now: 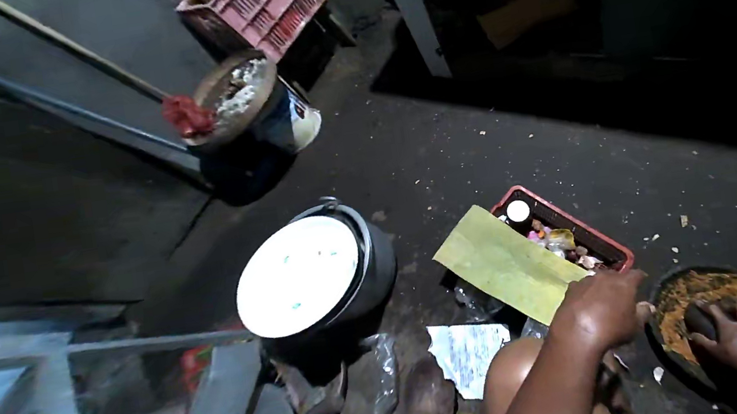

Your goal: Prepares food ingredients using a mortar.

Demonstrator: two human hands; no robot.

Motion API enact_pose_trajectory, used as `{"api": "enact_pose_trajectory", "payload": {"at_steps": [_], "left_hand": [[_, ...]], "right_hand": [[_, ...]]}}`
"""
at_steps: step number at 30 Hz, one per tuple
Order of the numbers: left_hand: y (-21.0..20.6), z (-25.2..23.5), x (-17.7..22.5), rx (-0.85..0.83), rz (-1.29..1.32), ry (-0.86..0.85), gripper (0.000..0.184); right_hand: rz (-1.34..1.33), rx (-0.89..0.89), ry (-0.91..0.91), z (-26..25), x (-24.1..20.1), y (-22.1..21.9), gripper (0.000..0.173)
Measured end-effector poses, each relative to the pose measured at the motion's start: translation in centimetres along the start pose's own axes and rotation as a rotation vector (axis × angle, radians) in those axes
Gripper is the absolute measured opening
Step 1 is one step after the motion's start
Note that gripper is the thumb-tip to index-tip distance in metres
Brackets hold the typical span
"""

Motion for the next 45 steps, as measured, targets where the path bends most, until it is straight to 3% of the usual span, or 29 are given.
{"api": "enact_pose_trajectory", "payload": {"at_steps": [30,45], "left_hand": [[-0.7,-1.2,0.9,-0.025,-0.033,0.012,0.047],[-1.4,-2.5,1.3,-0.045,-0.07,-0.016,0.047]], "right_hand": [[-0.03,0.027,0.01,0.3,0.5,-0.1,0.074],[-0.027,-0.058,0.038,0.2,-0.4,0.7,0.077]]}}
Point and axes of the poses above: each hand's wrist, its own z-axis away from the middle knuckle, its own y-axis out of the back of the hand, x = y × z, the point moved 8 cm from there along -z, towards the middle knuckle
